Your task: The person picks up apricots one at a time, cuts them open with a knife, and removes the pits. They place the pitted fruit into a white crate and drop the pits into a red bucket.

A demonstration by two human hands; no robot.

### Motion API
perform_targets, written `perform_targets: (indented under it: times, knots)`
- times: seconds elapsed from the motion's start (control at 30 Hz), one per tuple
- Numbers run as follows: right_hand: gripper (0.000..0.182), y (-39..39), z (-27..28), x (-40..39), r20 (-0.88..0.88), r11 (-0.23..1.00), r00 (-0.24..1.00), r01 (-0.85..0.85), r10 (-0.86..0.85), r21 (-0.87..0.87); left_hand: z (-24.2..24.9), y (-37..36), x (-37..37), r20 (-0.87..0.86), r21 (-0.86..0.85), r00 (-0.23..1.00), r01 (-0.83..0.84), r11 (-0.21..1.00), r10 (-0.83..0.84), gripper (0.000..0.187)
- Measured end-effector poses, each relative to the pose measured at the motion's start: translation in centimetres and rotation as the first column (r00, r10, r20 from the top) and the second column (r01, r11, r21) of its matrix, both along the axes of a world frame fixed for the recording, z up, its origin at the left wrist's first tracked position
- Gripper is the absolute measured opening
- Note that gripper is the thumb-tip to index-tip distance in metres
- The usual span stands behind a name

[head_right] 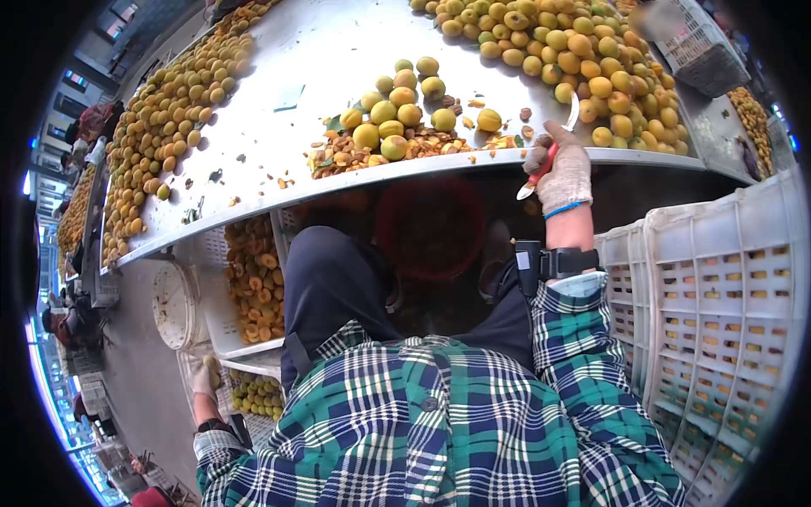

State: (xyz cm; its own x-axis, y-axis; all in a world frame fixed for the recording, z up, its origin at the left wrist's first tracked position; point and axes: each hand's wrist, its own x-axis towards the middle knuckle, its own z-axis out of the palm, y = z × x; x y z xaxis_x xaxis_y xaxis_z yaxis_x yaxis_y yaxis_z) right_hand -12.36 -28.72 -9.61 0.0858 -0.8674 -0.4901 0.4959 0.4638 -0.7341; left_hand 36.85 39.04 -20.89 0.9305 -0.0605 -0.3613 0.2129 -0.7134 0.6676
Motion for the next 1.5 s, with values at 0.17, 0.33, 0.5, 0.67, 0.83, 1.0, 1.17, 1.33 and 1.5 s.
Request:
perform_targets:
  times: [0.17,0.33,0.5,0.67,0.83,1.0,1.17,1.33,1.5]
  knots:
    - [0.018,-0.9,-1.5,-1.2,0.059,0.997,0.997,-0.036,0.041,-0.074,-2.5,2.9,-5.0,-0.063,0.294,0.982,-0.150,0.944,0.176,0.030]
    - [0.019,-1.7,-1.0,-1.2,0.066,0.998,0.997,-0.024,0.028,-0.060,-1.3,1.0,-7.8,-0.160,0.369,0.976,-0.079,0.926,0.147,0.053]
    - [0.018,-1.5,-0.9,-1.0,0.073,0.997,0.997,0.012,-0.007,-0.078,-4.4,0.8,2.3,0.303,0.246,0.953,-0.075,0.966,-0.003,0.038]
    - [0.023,0.8,1.2,-0.8,0.039,0.991,0.999,0.042,-0.038,-0.128,13.4,-22.9,-1.5,0.416,-0.106,0.857,0.378,0.920,-0.304,0.034]
    - [0.017,1.0,1.1,-1.2,0.057,0.994,0.995,0.082,-0.078,-0.077,21.1,-41.2,-6.7,0.279,0.099,0.465,0.857,0.506,-0.840,0.037]
    - [0.018,2.1,2.3,-1.1,0.050,0.997,0.996,0.070,-0.068,-0.035,17.9,-52.8,-11.1,0.135,0.118,0.269,0.951,0.285,-0.954,0.061]
    - [0.017,2.7,3.3,-0.7,0.084,0.999,0.995,0.046,-0.044,-0.016,11.9,-59.4,-12.2,0.133,0.314,0.038,0.946,0.078,-0.990,0.081]
    - [0.014,2.8,4.0,-0.2,0.074,1.000,0.997,-0.022,0.023,-0.013,12.8,-61.6,-15.4,0.046,0.444,0.056,0.893,0.071,-0.997,0.083]
    - [0.014,2.8,4.4,0.6,0.059,0.998,0.998,-0.015,0.012,0.057,11.0,-62.7,-14.1,0.008,0.319,0.185,0.931,0.178,-0.983,0.069]
